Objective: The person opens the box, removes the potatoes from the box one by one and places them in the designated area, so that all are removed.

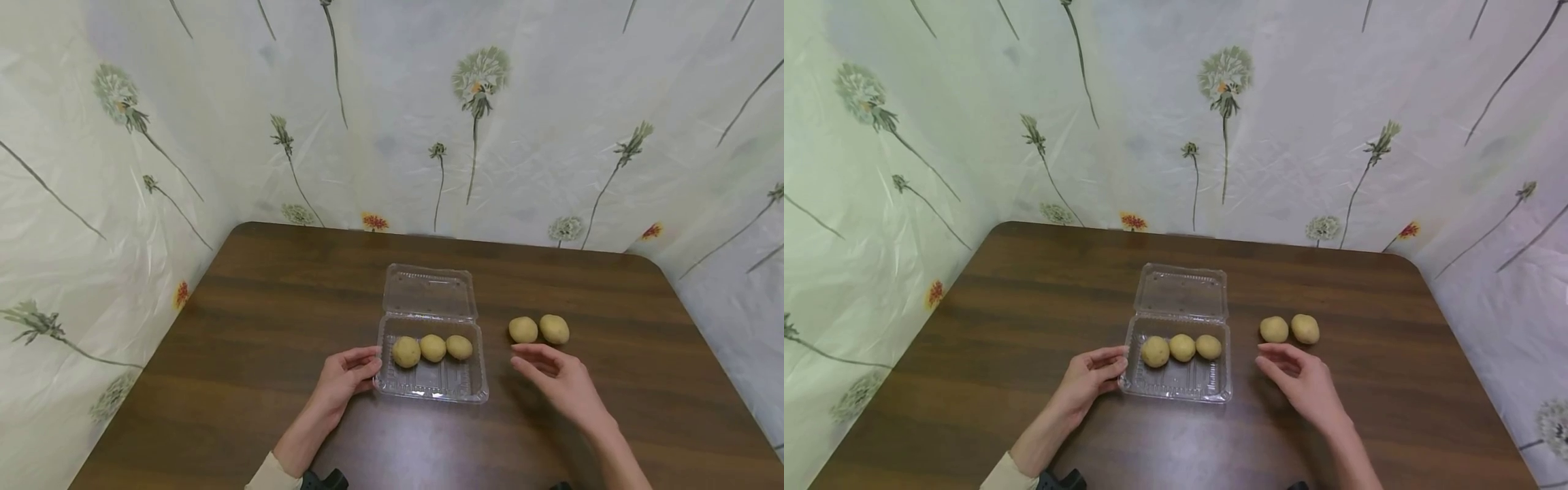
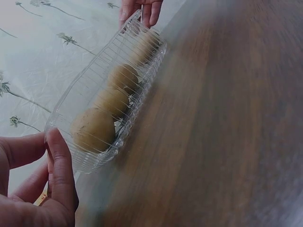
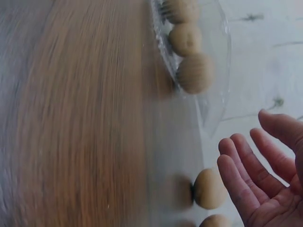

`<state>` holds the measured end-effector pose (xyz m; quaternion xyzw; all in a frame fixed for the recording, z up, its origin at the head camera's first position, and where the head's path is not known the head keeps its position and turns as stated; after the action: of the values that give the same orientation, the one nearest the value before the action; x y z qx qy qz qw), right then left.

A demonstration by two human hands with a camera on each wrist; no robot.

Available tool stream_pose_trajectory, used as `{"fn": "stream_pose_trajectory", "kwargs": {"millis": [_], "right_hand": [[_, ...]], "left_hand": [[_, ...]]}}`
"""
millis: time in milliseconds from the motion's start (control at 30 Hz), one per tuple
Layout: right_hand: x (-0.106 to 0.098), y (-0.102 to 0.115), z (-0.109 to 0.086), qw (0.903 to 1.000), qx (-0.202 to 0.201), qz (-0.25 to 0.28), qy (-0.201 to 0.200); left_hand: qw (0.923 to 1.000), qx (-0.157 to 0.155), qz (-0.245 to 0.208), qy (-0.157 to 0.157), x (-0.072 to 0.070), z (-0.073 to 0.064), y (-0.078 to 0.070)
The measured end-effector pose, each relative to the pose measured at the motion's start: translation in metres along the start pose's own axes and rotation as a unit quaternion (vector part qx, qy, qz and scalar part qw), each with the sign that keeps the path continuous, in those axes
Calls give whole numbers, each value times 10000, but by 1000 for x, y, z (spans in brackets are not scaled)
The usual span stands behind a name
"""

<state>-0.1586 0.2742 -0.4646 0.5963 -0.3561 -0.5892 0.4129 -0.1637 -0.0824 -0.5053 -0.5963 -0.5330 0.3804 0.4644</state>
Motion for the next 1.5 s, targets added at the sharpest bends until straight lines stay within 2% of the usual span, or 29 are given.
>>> {"fn": "stream_pose_trajectory", "kwargs": {"millis": [200, 600, 1200, 1500], "right_hand": [[5, 7, 3, 9997, -225, 75, 49], [17, 25, 4, 9991, -329, 201, 147], [24, 37, 10, 9984, -486, -98, 276], [29, 43, 13, 9966, -693, 178, 414]], "left_hand": [[10000, 45, 19, 7, 0, 3, -2], [10000, 23, 37, 19, 0, 3, -3], [10000, 8, -9, -30, 1, 1, -2], [10000, -20, 4, -54, 1, 0, -1]]}}
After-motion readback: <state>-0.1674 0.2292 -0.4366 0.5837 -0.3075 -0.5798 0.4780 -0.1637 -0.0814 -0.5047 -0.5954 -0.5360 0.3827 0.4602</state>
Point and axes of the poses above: each hand's wrist, its own z-axis towards the middle knuckle, its own x-axis out of the palm, y = z × x, the point moved 4 cm from there along z, towards the middle knuckle, and after that the axes turned 12 degrees about z, right-handed, at the moved point
